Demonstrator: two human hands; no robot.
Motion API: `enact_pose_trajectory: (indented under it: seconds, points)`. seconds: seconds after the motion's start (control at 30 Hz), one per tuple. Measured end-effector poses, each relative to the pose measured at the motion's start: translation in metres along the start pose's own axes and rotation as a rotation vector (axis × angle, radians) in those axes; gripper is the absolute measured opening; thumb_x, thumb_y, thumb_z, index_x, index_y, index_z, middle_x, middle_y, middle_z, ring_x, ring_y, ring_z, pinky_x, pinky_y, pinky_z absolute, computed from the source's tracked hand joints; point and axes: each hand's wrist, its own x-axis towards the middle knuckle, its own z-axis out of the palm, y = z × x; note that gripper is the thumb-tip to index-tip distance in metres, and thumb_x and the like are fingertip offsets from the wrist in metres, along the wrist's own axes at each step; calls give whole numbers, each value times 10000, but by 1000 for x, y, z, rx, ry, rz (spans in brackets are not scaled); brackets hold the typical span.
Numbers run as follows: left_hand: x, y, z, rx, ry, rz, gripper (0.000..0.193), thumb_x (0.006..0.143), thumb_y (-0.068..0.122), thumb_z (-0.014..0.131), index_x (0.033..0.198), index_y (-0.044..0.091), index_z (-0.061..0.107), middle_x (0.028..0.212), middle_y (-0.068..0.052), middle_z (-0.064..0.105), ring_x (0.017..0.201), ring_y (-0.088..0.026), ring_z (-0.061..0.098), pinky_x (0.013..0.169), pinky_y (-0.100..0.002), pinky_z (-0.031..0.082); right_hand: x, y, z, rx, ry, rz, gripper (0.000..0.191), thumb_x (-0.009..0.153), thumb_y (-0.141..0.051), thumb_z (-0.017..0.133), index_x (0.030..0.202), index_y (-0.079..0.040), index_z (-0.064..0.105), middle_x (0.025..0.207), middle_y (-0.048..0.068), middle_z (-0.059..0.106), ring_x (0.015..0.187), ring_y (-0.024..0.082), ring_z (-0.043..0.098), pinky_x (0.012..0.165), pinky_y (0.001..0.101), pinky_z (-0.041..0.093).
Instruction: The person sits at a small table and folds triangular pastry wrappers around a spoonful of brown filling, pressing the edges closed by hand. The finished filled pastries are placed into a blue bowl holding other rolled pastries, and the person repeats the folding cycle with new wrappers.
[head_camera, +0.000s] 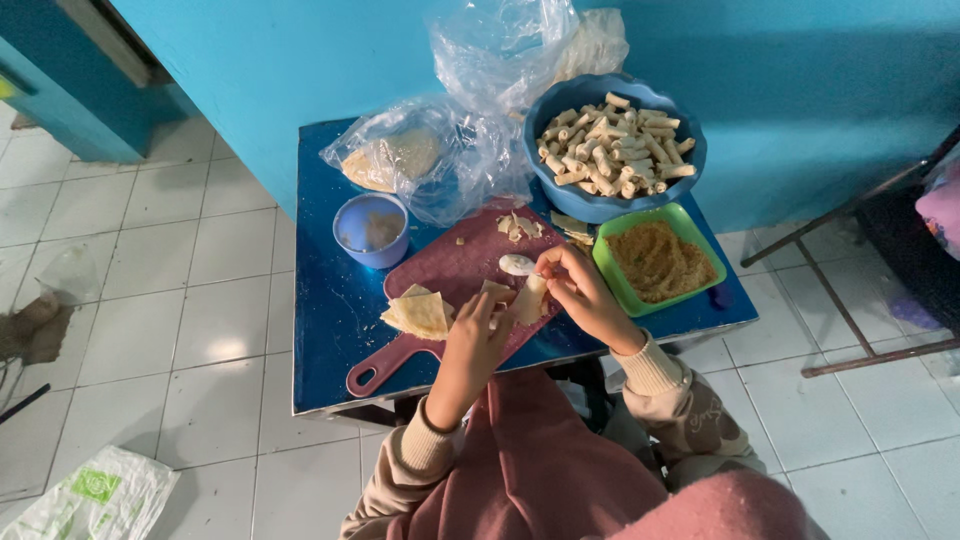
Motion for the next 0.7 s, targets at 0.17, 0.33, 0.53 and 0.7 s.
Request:
enact_pose_trajectory:
  seconds: [0.17, 0.33, 0.53, 0.7]
  points:
    - [5, 1, 1, -340, -61, -145, 186, 963, 33, 679, 1121, -4, 589, 1030, -130, 708, 953, -186, 745, 821, -310, 606, -2, 0, 3, 46, -38, 46, 211, 972, 18, 533, 1175, -34, 557, 1076, 5, 571, 989, 63, 579, 854, 236, 506]
    - [6, -7, -2, -324, -53, -213, 180, 977, 40, 664, 1144, -7, 616, 1004, -121, 722, 907, -167, 732, 788, -298, 598, -7, -1, -1, 106, -156, 108, 256, 969, 14, 528, 1218, -33, 561, 1105, 6, 587, 1012, 68, 605, 886, 246, 523]
    - [8, -9, -3, -287, -83, -190, 198, 939, 51, 694, 1130, 1, 683, 1039, -102, 749, 913, -167, 770, 744, -284, 606, -4, -16, 2, 172, -217, 150, 365, 964, -45, 578, 1328, -48, 555, 1192, -6, 620, 1066, 60, 614, 912, 251, 531]
    - [6, -8, -3, -251, -77, -252, 210, 918, 75, 725, 1106, 9, 660, 1002, -91, 773, 912, -140, 776, 757, -265, 592, -7, -28, 11, -35, -188, -7, 285, 938, -40, 700, 1218, -28, 646, 1017, 8, 663, 958, 64, 632, 849, 262, 545]
